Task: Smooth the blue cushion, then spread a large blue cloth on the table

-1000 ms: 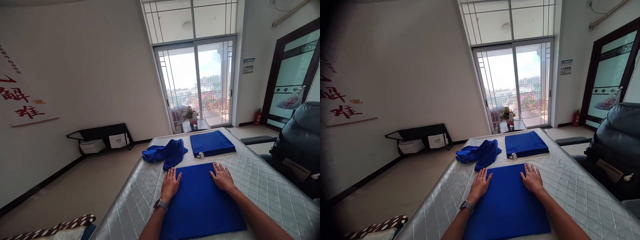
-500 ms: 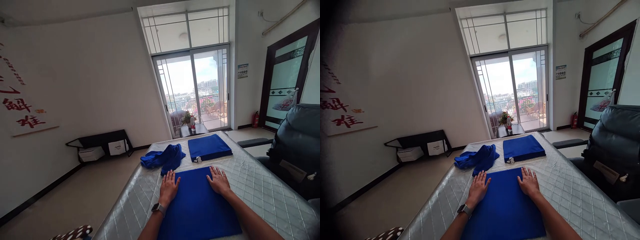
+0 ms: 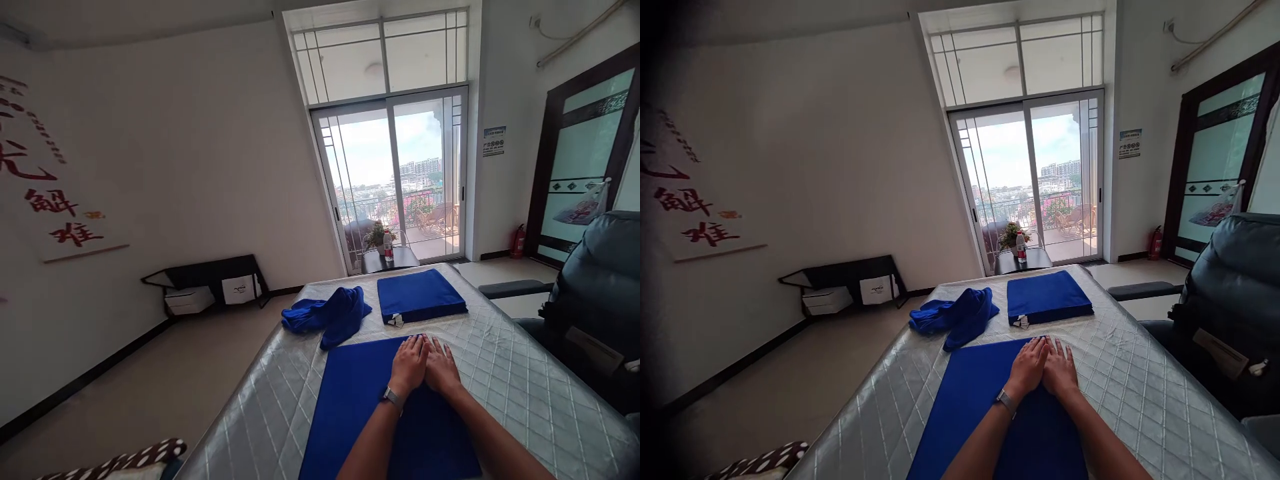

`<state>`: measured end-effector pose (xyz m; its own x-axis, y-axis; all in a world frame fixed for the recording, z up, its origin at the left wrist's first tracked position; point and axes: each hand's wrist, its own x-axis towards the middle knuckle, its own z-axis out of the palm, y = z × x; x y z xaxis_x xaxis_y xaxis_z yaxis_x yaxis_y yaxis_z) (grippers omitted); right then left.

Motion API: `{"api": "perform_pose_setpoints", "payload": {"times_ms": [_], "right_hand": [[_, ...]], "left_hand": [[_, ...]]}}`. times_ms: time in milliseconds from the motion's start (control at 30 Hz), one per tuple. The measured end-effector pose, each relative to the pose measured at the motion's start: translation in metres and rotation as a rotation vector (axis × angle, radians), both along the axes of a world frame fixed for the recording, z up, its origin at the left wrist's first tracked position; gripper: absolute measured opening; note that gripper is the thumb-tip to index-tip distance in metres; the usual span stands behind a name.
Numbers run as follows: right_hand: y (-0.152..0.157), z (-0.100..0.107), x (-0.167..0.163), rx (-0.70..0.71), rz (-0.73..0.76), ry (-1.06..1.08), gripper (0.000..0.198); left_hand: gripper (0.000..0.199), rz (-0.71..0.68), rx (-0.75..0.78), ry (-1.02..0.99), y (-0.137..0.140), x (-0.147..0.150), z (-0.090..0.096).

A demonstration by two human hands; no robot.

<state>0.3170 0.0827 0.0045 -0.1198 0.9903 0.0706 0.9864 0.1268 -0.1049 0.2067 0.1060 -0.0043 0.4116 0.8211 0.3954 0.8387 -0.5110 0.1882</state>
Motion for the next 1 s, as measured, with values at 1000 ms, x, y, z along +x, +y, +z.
{"api": "perform_pose_setpoints", "payload": {"times_ms": [1000], "right_hand": [[0.009, -0.005, -0.007, 0.017, -0.088, 0.034, 0.067]], "left_hand": [[0.082, 0.459, -0.128, 0.14, -0.026, -0.213, -0.005]]}}
